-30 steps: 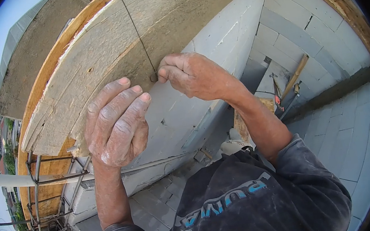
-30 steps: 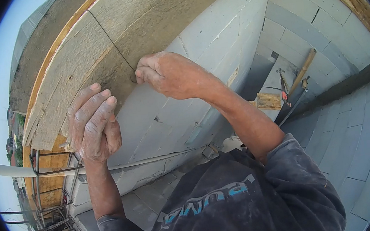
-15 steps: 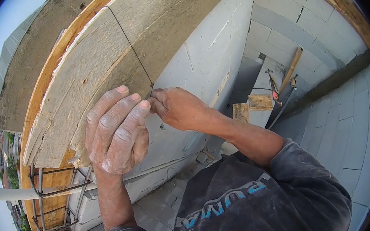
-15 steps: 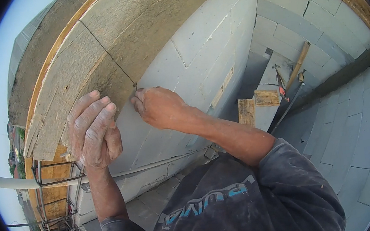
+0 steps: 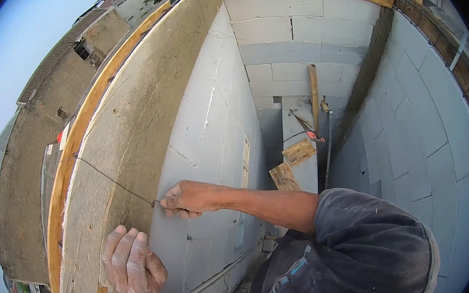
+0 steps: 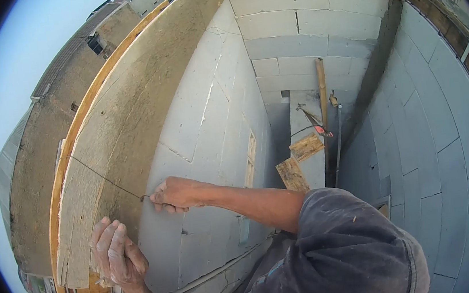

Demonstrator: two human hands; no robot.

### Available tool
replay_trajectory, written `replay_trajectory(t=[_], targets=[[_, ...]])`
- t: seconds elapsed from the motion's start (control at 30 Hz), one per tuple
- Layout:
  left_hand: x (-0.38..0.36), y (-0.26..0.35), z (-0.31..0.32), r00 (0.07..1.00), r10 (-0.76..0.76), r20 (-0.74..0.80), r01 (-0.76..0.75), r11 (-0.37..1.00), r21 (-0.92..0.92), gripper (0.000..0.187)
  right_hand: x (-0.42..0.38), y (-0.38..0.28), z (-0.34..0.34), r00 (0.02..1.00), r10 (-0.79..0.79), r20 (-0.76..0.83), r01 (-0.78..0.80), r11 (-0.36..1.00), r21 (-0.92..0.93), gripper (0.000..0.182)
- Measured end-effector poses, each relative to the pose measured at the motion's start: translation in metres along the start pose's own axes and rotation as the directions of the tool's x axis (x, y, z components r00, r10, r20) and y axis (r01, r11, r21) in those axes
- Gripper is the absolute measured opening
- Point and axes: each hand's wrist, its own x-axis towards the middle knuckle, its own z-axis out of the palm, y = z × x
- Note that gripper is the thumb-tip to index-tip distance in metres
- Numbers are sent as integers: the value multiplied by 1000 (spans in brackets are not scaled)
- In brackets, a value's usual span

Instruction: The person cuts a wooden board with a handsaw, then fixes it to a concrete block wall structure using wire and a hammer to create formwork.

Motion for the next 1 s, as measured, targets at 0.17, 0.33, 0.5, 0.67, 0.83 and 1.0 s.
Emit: replay_trajectory(t=[0.17,0.33,0.5,0.67,0.83,1.0], targets=[[5,3,2,999,-16,38,14,999,48,16,7,22,30,968,6,252,-114,903,414,42],[31,14,18,990,-141,-23,141,990,5,18,8,28,31,914,-30,405,-209,821,531,48],[88,45,60,955,-297,-4,292,942,-165,20,10,21,-49,937,-42,346,82,991,-101,41],[119,63,137,751,-567,339,658,598,-458,35,-6,-36,-209,808,-464,-363,259,833,-488,31],[188,52,271,514,-599,614,809,102,-579,59,45,-83,-404,174,-828,-534,-42,535,-844,32],[271,35,421,305,-471,828,593,-586,-552,80,87,-89,-508,616,-675,-407,-84,457,-885,36]])
